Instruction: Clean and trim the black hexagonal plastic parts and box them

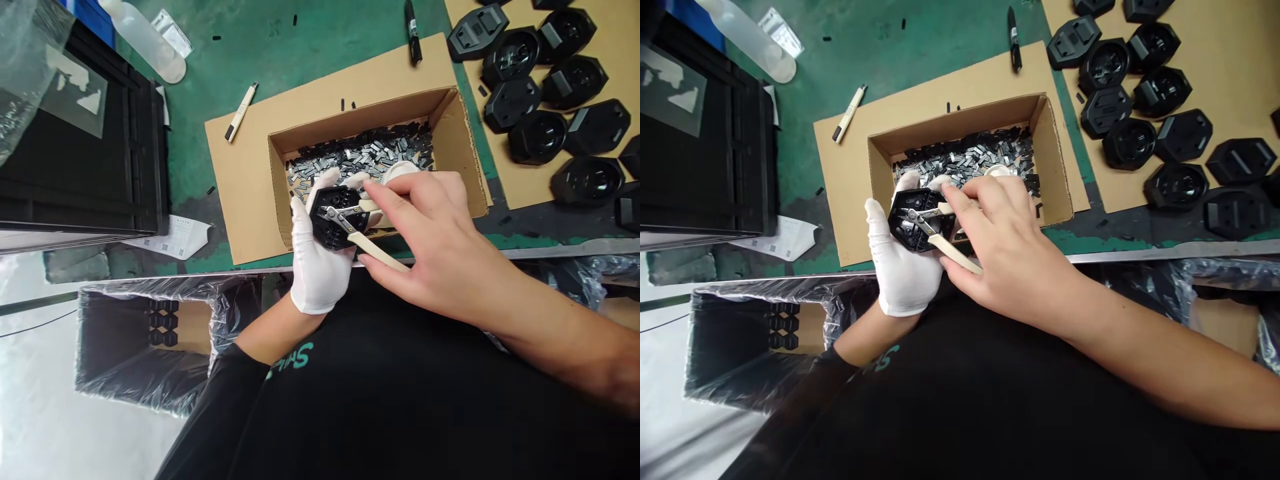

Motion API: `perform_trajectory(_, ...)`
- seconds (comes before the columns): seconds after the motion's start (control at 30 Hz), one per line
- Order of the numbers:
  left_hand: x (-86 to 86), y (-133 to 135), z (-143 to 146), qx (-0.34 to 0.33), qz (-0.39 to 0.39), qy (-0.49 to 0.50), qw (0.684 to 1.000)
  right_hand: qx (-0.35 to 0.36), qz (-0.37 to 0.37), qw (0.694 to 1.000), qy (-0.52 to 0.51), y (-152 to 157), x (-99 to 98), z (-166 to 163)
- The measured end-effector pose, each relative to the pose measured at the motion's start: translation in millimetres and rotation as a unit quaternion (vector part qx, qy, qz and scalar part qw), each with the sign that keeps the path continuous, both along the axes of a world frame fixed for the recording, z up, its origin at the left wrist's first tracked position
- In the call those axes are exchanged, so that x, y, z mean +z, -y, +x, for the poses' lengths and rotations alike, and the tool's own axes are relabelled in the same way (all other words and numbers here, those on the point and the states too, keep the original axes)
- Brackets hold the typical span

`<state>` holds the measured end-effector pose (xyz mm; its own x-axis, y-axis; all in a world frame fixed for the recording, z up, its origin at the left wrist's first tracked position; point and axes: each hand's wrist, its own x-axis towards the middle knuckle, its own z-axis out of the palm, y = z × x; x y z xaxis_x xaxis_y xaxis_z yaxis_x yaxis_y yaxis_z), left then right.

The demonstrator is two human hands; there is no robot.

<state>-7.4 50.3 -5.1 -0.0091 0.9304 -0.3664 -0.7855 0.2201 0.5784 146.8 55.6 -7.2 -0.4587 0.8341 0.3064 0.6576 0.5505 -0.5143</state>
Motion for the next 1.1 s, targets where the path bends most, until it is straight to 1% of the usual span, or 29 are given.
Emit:
perform_trajectory(0.1,0.9,0,1,-0.008,-0.017,-0.025,1.0,-0.004,0.005,1.0,0.012,0,1.7,-1)
perform_trajectory(0.17,2.2,0,1,-0.011,-0.024,-0.038,0.999,0.001,0.011,0.999,0.04,-1,4.9,2)
perform_trajectory(0.3,2.5,-1,3,-0.006,-0.015,-0.055,0.998,0.043,0.022,0.993,0.106,-10,9.3,8)
perform_trajectory(0.43,-3.9,-6,2,-0.002,-0.035,-0.029,0.999,0.084,0.018,0.991,0.102,-23,5.0,7)
perform_trajectory(0.5,-7.2,-10,0,-0.019,-0.059,-0.013,0.998,0.099,0.023,0.99,0.097,-27,5.6,8)
perform_trajectory(0.53,-8.1,-11,-2,-0.032,-0.071,-0.011,0.997,0.095,0.024,0.991,0.089,-29,7.6,11)
perform_trajectory(0.6,-8.0,-14,-7,-0.052,-0.094,-0.027,0.994,0.066,0.009,0.995,0.071,-29,13.8,23)
perform_trajectory(0.63,-7.1,-15,-9,-0.055,-0.105,-0.041,0.992,0.036,0.003,0.997,0.064,-29,16.6,32)
perform_trajectory(0.7,-5.1,-17,-13,-0.05,-0.124,-0.074,0.988,-0.049,-0.005,0.996,0.079,-26,17.9,56)
perform_trajectory(0.77,-4.4,-17,-16,-0.046,-0.13,-0.095,0.986,-0.145,-0.013,0.981,0.125,-22,11.1,81)
perform_trajectory(0.83,-5.9,-17,-19,-0.052,-0.121,-0.109,0.985,-0.215,-0.053,0.96,0.173,-17,-2.6,101)
perform_trajectory(0.9,-9.1,-16,-20,-0.065,-0.103,-0.126,0.985,-0.244,-0.103,0.949,0.169,-12,-19.0,113)
perform_trajectory(0.97,-12.5,-15,-20,-0.075,-0.079,-0.138,0.984,-0.249,-0.122,0.953,0.119,-8,-34.2,118)
perform_trajectory(1.03,-14.8,-14,-19,-0.085,-0.057,-0.126,0.987,-0.248,-0.119,0.959,0.072,-8,-46.5,120)
perform_trajectory(1.1,-15.2,-13,-19,-0.094,-0.049,-0.097,0.99,-0.258,-0.098,0.959,0.062,-13,-55.3,123)
